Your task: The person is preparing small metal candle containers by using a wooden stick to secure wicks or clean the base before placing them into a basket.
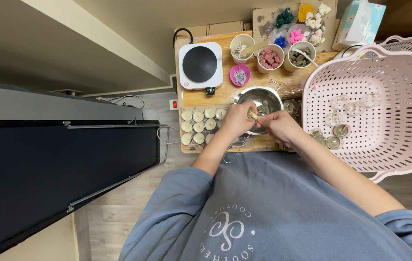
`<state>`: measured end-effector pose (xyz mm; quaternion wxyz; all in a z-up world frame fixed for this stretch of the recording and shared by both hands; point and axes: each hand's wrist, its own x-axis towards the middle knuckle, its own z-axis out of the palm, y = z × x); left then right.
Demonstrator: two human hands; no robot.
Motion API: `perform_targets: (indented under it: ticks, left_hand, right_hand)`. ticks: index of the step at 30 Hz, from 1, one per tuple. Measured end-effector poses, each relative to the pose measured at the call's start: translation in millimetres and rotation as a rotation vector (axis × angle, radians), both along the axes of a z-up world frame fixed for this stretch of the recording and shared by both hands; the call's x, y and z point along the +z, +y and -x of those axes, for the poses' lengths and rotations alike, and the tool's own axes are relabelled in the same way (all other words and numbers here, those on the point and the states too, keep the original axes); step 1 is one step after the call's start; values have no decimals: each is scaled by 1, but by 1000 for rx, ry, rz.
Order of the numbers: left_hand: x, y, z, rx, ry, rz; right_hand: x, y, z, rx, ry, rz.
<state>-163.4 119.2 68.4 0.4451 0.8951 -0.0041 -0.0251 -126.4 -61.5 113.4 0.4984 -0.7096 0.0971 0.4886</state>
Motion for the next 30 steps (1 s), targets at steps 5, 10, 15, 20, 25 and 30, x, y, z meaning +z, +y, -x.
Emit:
perform_targets:
  ticks: [5, 10, 15, 20, 25, 30]
  left_hand:
    - [-5, -6, 0, 32, -14, 14]
    - [-6, -11, 1, 72, -40, 55]
    - [-10, -11, -7, 57, -112, 67]
    - [-3, -5, -13, -10, -79, -20]
    - [9, -2, -14, -72, -130, -167]
    - [18, -3, -13, -126, -131, -223]
  right_hand:
    - [7, 1, 0, -6, 20, 31]
    - [15, 3, -2, -27, 54, 41]
    - [8, -3, -8, -25, 38, 14]
    - [1, -21, -22, -7, -21, 6]
    - [16, -25, -18, 117, -237, 69]
    - [29, -19, -7, 281, -714, 318]
